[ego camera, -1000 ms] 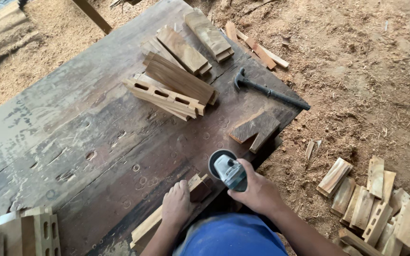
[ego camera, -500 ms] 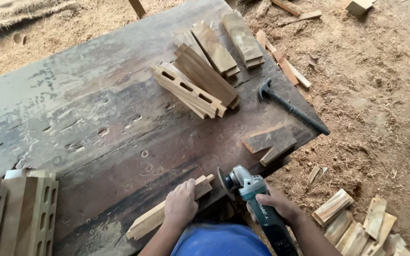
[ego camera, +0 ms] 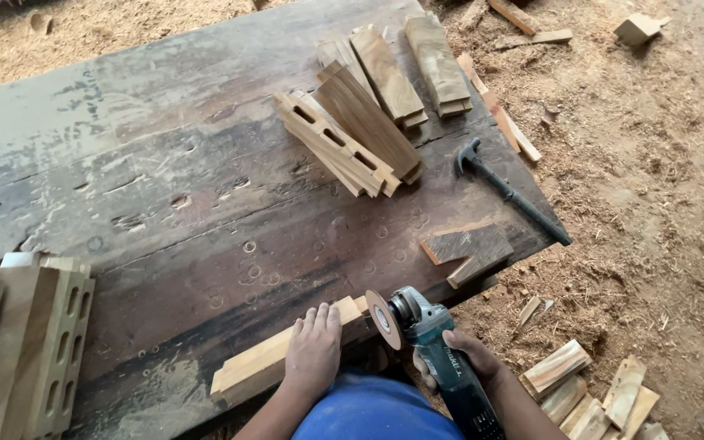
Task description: The person uses an angle grinder with a sanding disc to smooth the edges and surfaces of small wooden pieces with cutouts. The person holds each piece with one hand and moves the grinder along the wood, then places the finished piece aside.
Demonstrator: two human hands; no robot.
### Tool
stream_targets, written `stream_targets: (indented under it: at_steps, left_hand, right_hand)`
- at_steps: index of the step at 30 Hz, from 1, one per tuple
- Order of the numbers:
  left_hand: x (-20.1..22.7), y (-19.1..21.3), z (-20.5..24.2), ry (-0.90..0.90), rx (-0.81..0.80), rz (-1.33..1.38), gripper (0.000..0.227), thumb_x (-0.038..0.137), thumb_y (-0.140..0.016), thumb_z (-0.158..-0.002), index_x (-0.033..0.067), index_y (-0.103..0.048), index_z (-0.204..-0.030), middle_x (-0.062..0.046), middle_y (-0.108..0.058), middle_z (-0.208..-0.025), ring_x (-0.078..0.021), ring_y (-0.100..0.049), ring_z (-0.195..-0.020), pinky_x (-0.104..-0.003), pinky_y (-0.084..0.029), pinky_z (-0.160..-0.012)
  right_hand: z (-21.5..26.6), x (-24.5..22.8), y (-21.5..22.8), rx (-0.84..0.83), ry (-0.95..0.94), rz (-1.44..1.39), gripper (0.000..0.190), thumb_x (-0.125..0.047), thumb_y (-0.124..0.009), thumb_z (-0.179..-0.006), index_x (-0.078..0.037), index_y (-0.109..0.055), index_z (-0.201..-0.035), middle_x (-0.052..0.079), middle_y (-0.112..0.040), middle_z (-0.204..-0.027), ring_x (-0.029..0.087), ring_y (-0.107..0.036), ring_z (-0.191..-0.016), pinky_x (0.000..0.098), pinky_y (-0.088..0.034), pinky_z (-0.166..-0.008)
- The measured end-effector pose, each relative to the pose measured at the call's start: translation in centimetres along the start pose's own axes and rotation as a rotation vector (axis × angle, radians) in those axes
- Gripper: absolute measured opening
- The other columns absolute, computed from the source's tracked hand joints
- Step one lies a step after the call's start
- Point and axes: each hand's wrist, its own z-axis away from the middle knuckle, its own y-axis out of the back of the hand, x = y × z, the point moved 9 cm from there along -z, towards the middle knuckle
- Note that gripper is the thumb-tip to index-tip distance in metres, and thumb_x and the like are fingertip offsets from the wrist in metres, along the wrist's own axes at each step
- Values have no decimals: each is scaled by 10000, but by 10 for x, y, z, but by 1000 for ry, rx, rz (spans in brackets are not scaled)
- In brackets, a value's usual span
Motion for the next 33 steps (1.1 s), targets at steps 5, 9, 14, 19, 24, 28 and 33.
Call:
stream_targets:
  at_steps: [5, 9, 14, 19, 24, 28, 33]
  left_hand:
    - [-1, 7, -2, -3, -10, 7, 493, 123, -530, -903, -38, -510, -1368, -228, -563, -1394, -395, -537, -1289, -531, -435, -1042]
    - [-1, 12, -3, -9, 1, 22, 491, 129, -547, -892, -35, -516, -1354, -226, -567, -1387, -395, -540, -1283, -527, -440, -1035]
    - [-2, 9, -3, -2, -25, 31, 501, 135, -556, -891, -31, -510, -1361, -219, -570, -1383, -386, -543, -1280, -521, -450, -1029]
    - [-1, 7, -4, -1, -16, 20, 494, 122, -552, -904, -40, -506, -1368, -232, -559, -1399, -394, -536, -1298, -531, -443, -1044]
    - [2, 14, -3, 2, -76, 52, 648, 116, -621, -822, -24, -431, -1426, -248, -490, -1470, -410, -463, -1335, -534, -362, -1074]
    - [3, 12, 11, 70, -174, 44, 928, 152, -711, -693, 15, -312, -1520, -200, -455, -1480, -375, -415, -1347, -541, -303, -1071]
    - [6, 23, 6, -31, 2, -105, 924, 214, -721, -785, -5, -280, -1568, -187, -480, -1348, -338, -458, -1251, -479, -363, -1023]
  right_hand:
    - [-10, 6, -4, -3, -47, -5, 707, -486, -748, -796, -36, -519, -1292, 175, -694, -888, 246, -724, -697, 373, -606, -629]
    - [-13, 3, -12, -49, -28, 6, 685, -484, -751, -824, -31, -524, -1285, 180, -688, -893, 249, -722, -720, 362, -597, -641]
    - [-17, 1, -8, -16, -26, 67, 669, -488, -767, -791, -54, -527, -1239, 177, -688, -877, 252, -724, -702, 370, -608, -627]
    - [-16, 3, -9, -17, -20, 54, 707, -495, -763, -795, -18, -530, -1262, 177, -684, -862, 239, -726, -703, 347, -605, -617]
    - [-2, -11, 5, 92, 61, 142, 684, -483, -757, -795, -5, -517, -1220, 188, -694, -852, 240, -730, -687, 344, -604, -587]
    - [11, -8, 19, 132, 45, 84, 673, -493, -744, -785, -40, -521, -1230, 178, -681, -865, 250, -736, -704, 357, -615, -611]
    - [5, 0, 24, 79, 13, 24, 657, -503, -720, -834, -25, -525, -1241, 197, -678, -911, 260, -734, -723, 381, -620, -626]
